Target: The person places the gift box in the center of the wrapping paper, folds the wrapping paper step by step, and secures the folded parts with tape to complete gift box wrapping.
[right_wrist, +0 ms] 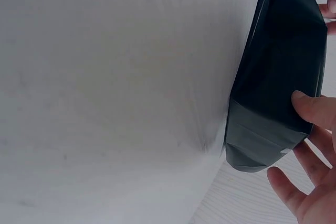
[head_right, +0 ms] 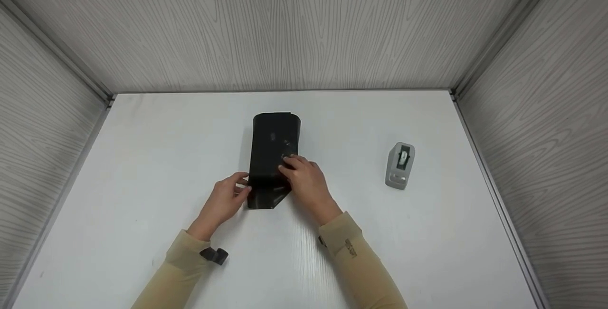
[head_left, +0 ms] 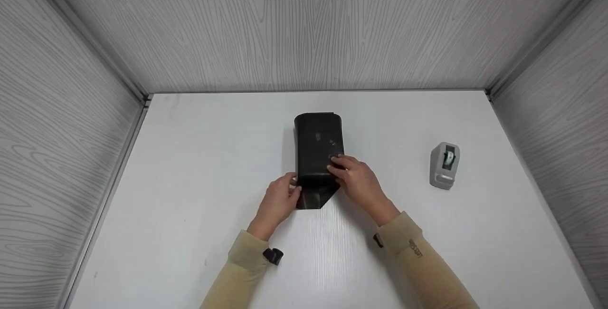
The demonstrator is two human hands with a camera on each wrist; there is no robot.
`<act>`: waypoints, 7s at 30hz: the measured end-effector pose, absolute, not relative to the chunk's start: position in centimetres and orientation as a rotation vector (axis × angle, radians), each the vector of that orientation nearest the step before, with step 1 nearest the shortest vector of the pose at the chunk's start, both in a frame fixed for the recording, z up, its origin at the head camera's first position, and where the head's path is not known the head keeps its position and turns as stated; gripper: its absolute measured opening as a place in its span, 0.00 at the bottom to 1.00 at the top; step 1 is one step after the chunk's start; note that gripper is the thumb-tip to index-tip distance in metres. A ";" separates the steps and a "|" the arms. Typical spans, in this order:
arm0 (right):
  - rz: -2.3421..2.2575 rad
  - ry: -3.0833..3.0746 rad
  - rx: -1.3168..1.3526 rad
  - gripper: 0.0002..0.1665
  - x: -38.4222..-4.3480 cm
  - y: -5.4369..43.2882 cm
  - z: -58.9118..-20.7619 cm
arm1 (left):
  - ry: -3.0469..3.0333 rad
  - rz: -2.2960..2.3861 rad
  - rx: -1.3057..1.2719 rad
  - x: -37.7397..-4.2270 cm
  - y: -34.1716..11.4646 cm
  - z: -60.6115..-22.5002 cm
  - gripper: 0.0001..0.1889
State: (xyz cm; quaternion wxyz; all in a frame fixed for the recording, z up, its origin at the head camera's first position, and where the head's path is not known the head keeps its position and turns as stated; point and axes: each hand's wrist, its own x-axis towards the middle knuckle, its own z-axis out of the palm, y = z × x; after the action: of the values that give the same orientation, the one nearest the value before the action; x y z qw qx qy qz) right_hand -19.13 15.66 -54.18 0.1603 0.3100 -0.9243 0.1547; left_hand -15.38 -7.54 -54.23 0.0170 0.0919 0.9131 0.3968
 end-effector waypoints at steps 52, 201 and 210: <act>0.512 -2.681 0.868 0.24 -18.9 15.4 -54.5 | 3.072 1.117 0.158 -15.9 -6.3 -55.2 0.07; 0.557 -2.696 0.907 0.26 -19.0 16.1 -54.8 | 2.814 0.360 0.935 -14.2 -7.0 -55.5 0.27; 0.547 -2.679 0.916 0.25 -19.0 16.0 -54.8 | 2.825 0.370 0.961 -14.3 -6.9 -55.4 0.24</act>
State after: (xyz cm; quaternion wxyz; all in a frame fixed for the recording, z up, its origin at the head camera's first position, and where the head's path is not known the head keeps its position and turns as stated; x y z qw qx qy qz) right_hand -18.96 15.98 -54.82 0.1288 0.3149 -0.9213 0.1881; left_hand -14.27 -6.91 -55.36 0.0672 0.3188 0.9374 0.1229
